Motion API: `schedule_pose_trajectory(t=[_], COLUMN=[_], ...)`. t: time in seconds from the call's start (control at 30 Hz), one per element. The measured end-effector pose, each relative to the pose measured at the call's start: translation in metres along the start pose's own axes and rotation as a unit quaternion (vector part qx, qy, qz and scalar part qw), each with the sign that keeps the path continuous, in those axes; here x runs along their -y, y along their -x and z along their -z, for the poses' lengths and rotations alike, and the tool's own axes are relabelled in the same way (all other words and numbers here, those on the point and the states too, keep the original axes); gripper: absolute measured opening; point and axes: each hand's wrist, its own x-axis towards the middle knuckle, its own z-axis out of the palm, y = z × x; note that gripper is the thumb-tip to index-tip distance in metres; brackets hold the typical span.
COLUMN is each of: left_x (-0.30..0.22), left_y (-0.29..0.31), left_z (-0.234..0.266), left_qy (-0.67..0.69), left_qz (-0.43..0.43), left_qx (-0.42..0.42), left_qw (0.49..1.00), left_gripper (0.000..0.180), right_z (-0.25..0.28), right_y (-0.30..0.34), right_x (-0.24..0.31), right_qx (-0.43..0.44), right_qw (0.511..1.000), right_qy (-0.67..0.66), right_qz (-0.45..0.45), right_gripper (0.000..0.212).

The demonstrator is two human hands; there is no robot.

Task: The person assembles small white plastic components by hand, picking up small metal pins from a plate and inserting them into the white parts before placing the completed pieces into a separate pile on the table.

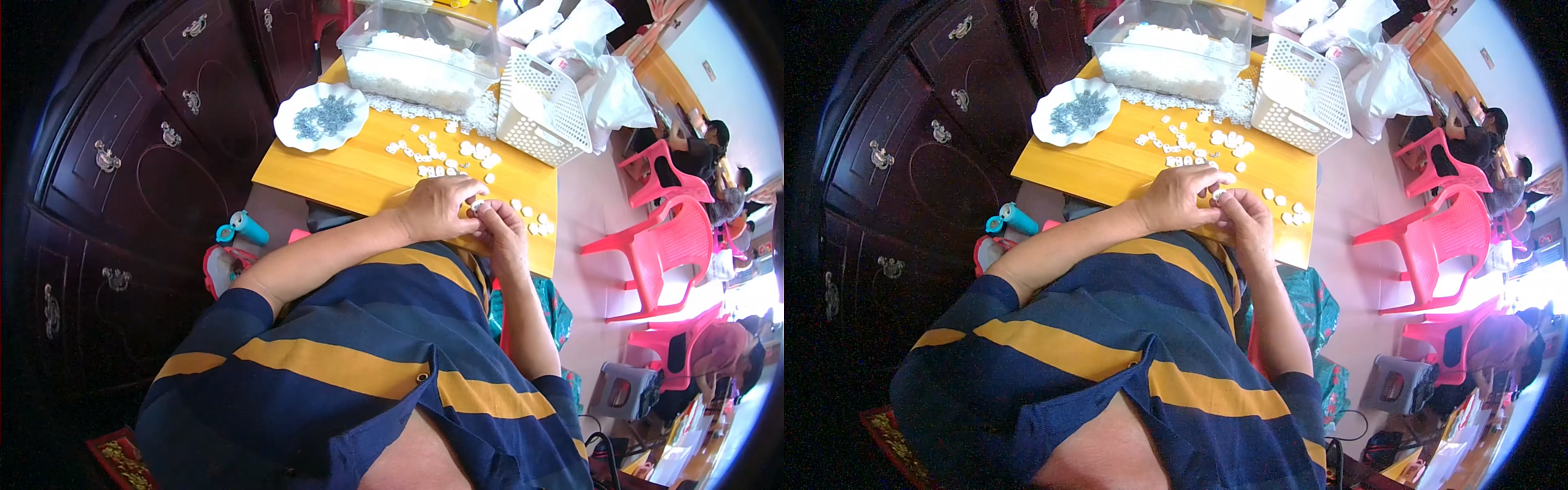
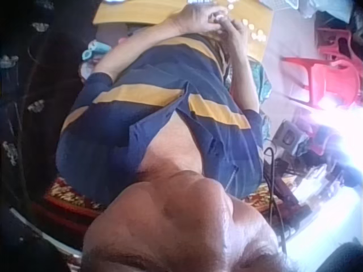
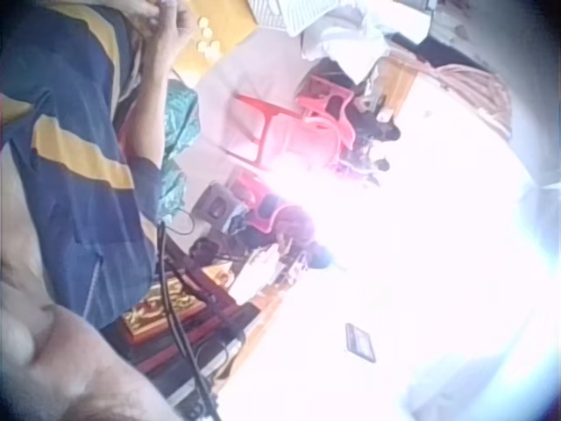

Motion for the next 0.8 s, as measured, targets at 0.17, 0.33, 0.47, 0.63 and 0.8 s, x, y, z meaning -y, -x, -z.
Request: schedule_pose_trajectory(t=[0.17,0.33,0.47,0.63,0.8], left_x=[0.0042,0.0063,0.0088,0.0072,0.0073], left_y=[0.0045,0.0054,0.0059,0.0055,0.0069], left_z=[0.0019,0.0030,0.0025,0.0036,0.0045], left_qy=[-0.078,-0.077,-0.072,-0.073,-0.070], left_qz=[-0.050,-0.054,-0.064,-0.063,-0.060], left_qx=[0.013,0.022,0.028,0.036,0.048], left_qw=[0.996,0.995,0.995,0.995,0.995], left_gripper=[0.031,0.027,0.025,0.024,0.023], right_z=[0.0006,0.0018,-0.0006,0.0007,-0.0012], right_y=[-0.0002,-0.0020,-0.0027,-0.0040,-0.0012], right_x=[-0.0059,-0.0062,-0.0032,-0.0045,-0.0072], right_qx=[0.009,0.017,0.019,0.014,-0.001], right_qw=[1.000,0.999,0.999,0.999,1.000], right_qy=[-0.014,-0.046,-0.028,-0.021,-0.009], right_qz=[-0.006,-0.021,-0.025,-0.024,-0.007], right_gripper=[0.016,0.020,0.023,0.023,0.022])
